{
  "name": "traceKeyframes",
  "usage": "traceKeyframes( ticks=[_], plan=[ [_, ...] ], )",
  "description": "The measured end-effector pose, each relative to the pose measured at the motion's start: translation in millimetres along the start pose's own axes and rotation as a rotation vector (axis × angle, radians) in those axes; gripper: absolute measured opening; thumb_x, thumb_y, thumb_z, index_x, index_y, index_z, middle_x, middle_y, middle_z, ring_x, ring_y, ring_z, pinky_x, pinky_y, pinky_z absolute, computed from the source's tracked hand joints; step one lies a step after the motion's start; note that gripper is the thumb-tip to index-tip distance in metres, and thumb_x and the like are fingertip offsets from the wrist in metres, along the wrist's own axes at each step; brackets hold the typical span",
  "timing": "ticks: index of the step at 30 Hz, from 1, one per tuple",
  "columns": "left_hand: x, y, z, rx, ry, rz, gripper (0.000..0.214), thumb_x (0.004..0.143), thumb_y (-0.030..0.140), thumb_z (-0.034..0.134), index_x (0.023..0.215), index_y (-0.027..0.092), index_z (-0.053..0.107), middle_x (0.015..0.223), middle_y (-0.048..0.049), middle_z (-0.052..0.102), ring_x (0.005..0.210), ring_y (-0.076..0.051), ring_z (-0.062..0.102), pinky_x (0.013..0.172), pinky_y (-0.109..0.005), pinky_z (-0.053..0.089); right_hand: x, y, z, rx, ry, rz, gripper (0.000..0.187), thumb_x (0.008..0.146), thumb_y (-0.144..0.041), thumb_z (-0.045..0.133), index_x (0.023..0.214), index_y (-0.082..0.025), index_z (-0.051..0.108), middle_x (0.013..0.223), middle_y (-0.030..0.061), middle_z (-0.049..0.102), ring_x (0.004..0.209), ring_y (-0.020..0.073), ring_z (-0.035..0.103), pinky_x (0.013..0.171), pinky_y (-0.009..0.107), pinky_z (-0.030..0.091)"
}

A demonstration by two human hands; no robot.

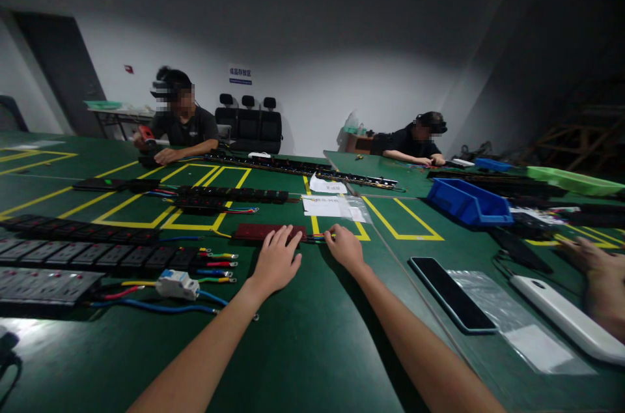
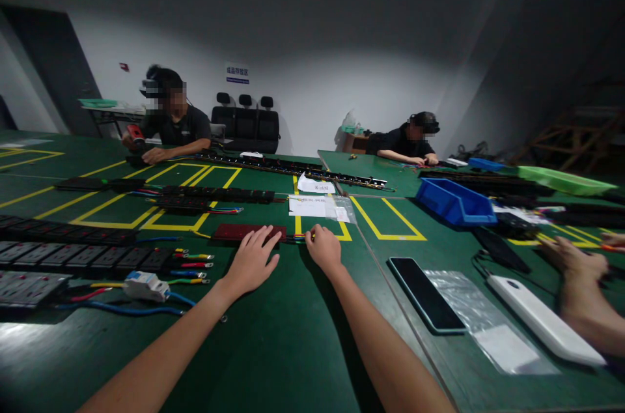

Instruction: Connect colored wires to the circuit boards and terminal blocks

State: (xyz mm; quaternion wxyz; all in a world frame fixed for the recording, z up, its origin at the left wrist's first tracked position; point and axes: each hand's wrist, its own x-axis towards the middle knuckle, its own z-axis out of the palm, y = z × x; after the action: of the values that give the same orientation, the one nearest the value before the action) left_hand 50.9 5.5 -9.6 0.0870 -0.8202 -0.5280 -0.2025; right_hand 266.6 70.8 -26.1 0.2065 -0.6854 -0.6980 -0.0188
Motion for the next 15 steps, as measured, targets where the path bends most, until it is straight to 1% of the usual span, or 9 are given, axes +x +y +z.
traceKeyframes(
  ticks=[7,15],
  plan=[
    [-0.4,-0.6,0.5,0.008,0.005,0.005,0.052,0.096,0.034,0.05,0.146,0.022,0.049,0.155,-0.0124,0.045,0.145,-0.029,0.039,0.119,-0.051,0.031,0.5,0.3,0.5,0.005,-0.014,0.007,0.026,0.1,-0.039,0.048,0.098,-0.02,0.066,0.095,0.0063,0.07,0.085,0.018,0.064,0.066,0.027,0.035],
    [-0.2,-0.5,0.1,-0.008,0.001,0.004,0.052,0.097,0.035,0.049,0.147,0.022,0.048,0.155,-0.0124,0.045,0.145,-0.029,0.038,0.119,-0.052,0.03,-0.4,0.7,0.7,0.02,0.002,-0.003,0.025,0.1,-0.038,0.048,0.096,-0.021,0.065,0.094,0.0059,0.07,0.084,0.0177,0.063,0.064,0.026,0.034]
  ],
)
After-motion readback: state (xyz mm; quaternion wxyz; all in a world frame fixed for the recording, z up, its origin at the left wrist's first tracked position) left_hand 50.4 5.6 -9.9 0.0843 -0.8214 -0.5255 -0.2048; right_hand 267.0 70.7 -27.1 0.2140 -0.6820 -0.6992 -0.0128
